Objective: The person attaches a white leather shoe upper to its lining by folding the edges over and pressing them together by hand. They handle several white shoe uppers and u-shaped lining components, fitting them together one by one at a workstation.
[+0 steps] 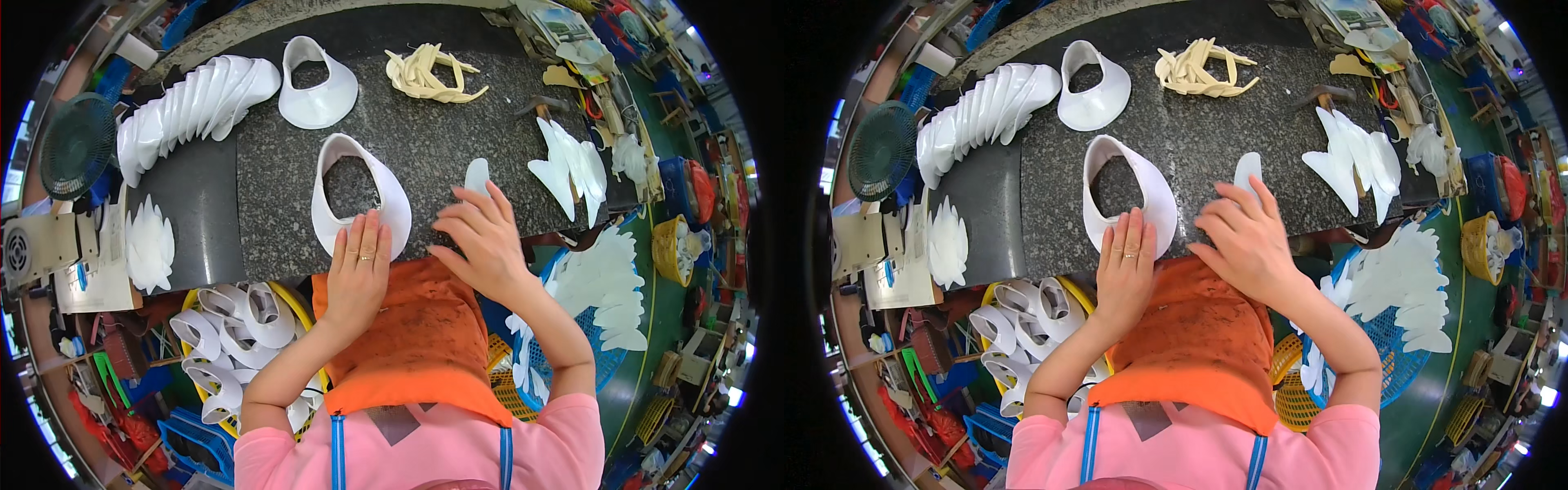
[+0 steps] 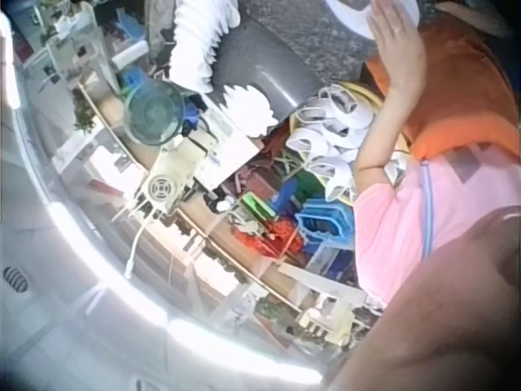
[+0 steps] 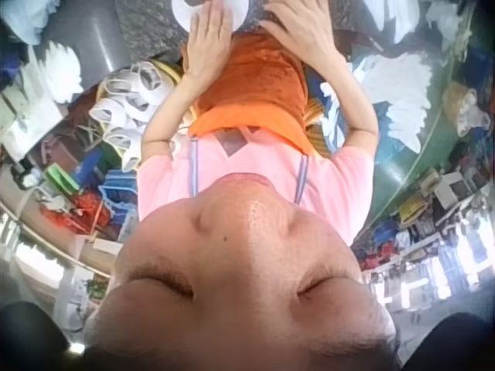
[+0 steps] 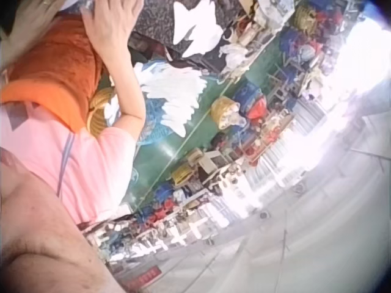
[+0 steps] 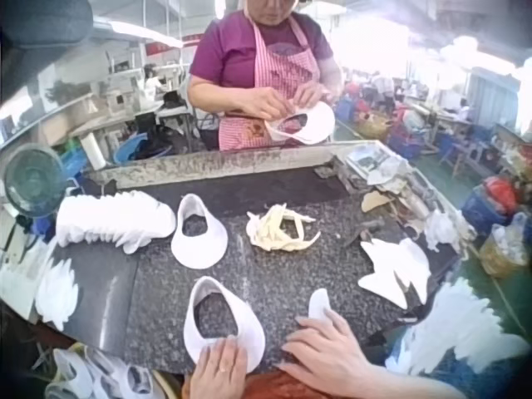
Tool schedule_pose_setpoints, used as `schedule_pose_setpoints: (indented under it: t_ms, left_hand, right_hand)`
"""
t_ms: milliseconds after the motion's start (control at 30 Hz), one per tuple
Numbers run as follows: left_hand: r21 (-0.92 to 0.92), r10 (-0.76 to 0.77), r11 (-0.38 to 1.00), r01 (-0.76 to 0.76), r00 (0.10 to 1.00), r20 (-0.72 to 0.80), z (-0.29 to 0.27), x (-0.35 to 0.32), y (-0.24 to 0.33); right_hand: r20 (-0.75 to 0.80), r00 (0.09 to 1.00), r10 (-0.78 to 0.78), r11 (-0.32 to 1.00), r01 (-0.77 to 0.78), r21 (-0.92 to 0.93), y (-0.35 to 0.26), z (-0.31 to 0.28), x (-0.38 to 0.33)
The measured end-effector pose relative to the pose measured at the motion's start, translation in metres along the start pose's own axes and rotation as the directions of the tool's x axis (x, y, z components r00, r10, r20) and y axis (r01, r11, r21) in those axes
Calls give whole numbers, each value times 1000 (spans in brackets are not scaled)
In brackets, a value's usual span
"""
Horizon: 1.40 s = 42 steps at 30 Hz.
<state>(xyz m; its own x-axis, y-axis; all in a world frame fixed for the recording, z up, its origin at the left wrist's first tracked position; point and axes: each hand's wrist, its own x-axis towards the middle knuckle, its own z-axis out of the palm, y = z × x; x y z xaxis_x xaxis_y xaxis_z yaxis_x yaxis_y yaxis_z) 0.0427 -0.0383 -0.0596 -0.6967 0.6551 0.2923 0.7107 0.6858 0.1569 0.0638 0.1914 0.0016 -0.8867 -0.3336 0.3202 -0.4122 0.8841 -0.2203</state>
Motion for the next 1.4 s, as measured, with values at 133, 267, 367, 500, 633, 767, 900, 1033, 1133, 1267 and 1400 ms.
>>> schedule_pose_setpoints:
  t_ms: [133,267,367,500,633,767,900,1033,1133,1267,1400]
  left_hand:
    - [-197,-44,980,26,995,-89,-36,-2,-4]
    - [-234,-160,968,88,937,-310,-72,8,-30]
    - [-954,-791,287,85,583,-186,-84,8,-39]
    - [-955,-844,-278,-103,501,192,-41,-10,-8]
    - [-848,-561,-454,274,652,510,-49,-29,37]
    - [-688,-427,257,679,719,549,-53,-50,-10]
    - [-653,-520,546,525,823,228,-77,-20,-37]
    - [-514,-287,848,128,926,-244,-75,57,-38]
    - [-195,-225,965,174,932,-285,-51,77,-49]
    - [-214,-329,928,305,941,-84,-29,74,-49]
    - [-248,-298,938,243,929,-218,-25,85,-46]
  right_hand:
    - [81,988,130,989,-135,53,0,-7,-27]
    - [119,976,181,982,-174,-69,6,10,-47]
    - [61,979,194,980,-196,25,11,7,-47]
    - [-18,950,313,921,-299,250,19,-11,-36]
    - [-226,723,653,524,-217,823,30,-30,-18]
    - [42,784,619,-276,168,946,27,-39,8]
    - [104,772,627,-277,96,956,15,-22,28]
    - [-102,866,490,60,83,995,10,-9,42]
    - [-51,805,591,409,-244,879,7,-5,41]
    - [66,810,583,-208,70,976,6,5,28]
    - [432,842,322,-656,-130,744,-8,13,52]
